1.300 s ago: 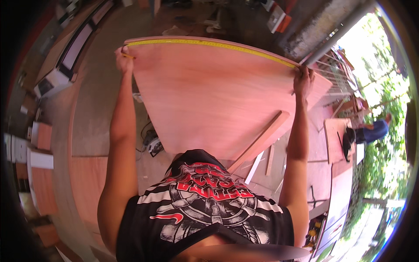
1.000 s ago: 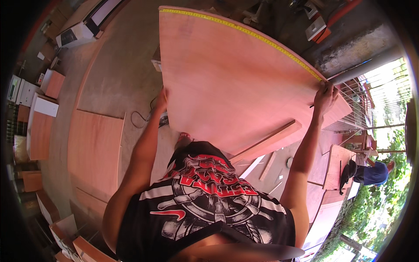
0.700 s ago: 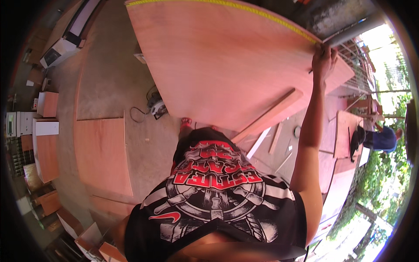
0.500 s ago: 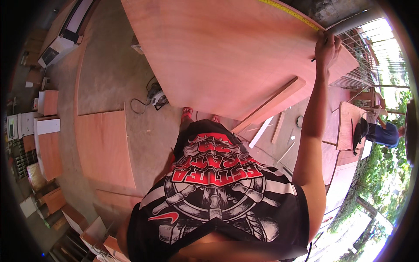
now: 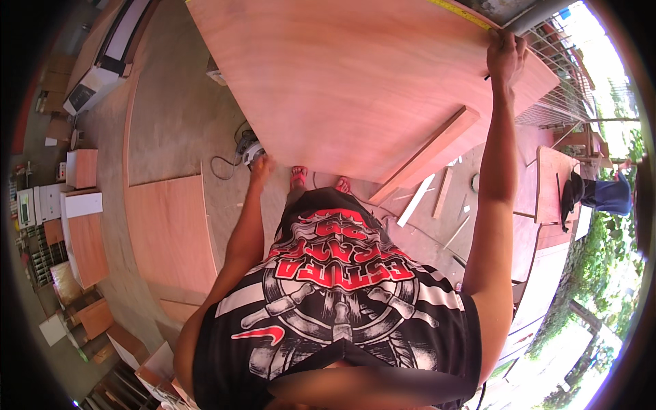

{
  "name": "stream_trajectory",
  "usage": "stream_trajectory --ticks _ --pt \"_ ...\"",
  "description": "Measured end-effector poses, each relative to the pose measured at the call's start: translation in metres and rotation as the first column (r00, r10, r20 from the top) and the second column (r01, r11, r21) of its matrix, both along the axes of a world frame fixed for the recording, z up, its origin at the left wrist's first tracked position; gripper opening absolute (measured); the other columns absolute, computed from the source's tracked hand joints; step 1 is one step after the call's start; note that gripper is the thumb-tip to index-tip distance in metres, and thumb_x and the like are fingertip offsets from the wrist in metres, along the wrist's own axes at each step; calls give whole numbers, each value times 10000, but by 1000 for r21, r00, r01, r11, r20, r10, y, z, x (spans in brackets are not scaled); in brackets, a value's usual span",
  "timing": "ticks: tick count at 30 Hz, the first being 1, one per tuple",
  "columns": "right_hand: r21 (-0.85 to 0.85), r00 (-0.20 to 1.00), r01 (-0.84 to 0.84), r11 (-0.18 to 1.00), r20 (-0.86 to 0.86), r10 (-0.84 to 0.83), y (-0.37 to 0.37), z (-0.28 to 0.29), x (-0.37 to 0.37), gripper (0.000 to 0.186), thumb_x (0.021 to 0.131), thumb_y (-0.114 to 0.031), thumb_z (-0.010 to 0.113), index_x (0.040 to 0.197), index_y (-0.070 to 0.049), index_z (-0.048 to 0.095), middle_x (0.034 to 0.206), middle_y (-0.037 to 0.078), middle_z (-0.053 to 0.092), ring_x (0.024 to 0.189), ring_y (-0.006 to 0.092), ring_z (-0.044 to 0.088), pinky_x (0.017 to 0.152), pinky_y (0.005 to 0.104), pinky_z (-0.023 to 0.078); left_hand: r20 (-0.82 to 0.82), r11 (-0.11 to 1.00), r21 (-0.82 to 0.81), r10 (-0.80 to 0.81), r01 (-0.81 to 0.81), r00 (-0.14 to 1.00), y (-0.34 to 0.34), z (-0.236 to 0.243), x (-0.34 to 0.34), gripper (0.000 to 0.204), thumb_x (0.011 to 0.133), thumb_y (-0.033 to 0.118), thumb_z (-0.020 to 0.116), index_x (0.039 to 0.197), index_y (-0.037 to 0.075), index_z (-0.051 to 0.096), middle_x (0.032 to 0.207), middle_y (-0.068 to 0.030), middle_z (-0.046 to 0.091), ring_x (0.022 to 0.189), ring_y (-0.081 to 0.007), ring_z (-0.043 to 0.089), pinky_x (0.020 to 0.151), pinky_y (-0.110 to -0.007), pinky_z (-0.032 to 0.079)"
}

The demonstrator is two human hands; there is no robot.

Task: The person measures a large sheet of plywood with a tape measure and marks it with a pencil, then moves around the workshop to handle smaller wood pieces and a circular saw. The person plugs in the circular saw and positions it near the marked sheet, preparing to cut.

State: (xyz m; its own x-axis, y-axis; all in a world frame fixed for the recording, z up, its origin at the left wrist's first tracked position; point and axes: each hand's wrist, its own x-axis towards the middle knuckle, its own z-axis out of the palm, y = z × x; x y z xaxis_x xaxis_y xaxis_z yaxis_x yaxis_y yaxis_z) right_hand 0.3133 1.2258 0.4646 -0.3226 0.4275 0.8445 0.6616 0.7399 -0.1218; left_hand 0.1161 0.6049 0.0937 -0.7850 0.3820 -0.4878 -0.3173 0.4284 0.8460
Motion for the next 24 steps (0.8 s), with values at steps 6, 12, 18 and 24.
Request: stream_trajectory --ticks 6,12,18,24 --pt "34 1000 -22 999 15 22 6 -4 2 152 874 -300 639 993 -217 686 1025 111 615 986 369 583 823 483 486 272 937 -276 -135 212 953 -100 -67 96 338 940 402 497 1010 78 563 809 -31 611 658 -159 566 520 -328 461" --pt "22 997 -25 999 78 23 1 6 1 228 876 -342 659 968 -134 683 1053 102 637 1028 328 580 896 450 438 487 950 -300 76 85 870 -189 -66 117 360 887 433 537 1074 127 567 899 -33 612 753 -181 557 649 -401 468" --pt "-112 994 -79 990 71 88 -65 -23 29 184 915 -296 617 946 -117 650 964 65 675 989 291 606 863 495 406 344 959 -283 94 8 934 -181 -46 72 355 916 405 522 1134 126 547 1036 -62 656 830 -187 581 706 -388 478" --pt "-797 931 -160 582 74 358 -189 -258 95 190 935 -219 546 934 -53 638 826 162 658 806 308 654 708 441 499 165 989 -52 -129 139 978 -187 2 15 360 942 453 552 1129 145 555 1073 -44 674 913 -173 607 764 -364 475"
